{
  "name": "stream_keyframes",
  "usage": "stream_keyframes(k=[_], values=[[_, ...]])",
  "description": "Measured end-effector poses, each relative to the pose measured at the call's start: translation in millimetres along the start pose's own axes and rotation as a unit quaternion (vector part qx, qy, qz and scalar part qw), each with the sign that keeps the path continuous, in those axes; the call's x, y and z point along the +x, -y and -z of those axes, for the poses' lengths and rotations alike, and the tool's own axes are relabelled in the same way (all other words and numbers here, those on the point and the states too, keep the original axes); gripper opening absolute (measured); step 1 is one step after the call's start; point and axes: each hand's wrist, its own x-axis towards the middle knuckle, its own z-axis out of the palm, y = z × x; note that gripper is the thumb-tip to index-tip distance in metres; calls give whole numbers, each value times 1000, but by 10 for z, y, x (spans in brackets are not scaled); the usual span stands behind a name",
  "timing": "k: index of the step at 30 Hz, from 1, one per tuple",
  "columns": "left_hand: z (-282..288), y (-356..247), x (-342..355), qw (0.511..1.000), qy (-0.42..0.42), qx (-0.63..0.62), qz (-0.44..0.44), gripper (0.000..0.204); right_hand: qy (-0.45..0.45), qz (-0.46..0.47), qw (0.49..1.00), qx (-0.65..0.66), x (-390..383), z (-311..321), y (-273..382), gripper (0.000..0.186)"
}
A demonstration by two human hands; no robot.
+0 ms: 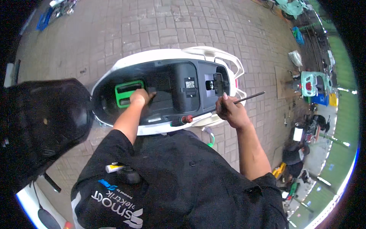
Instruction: The person assembles an electronic component by screwing a mounting plate onto it with a screwdriver and screws. They then open the seat of a white scooter and use the screwdriver to install the component and secure its wiring inside the internal storage compartment.
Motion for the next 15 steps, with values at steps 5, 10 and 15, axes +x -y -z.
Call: stream_keyframes(k=[5,10,15], values=[[275,461,-273,997,-72,-31,-10,86,-11,14,999,48,-94,-225,-137,57],[349,1000,-324,956,-158,-208,-136,67,-2,-10,996,91,14,-619,-357,55],[520,727,-1407,880,5,-252,-403,34,78,-56,987,129,313,-1206,-549,52]])
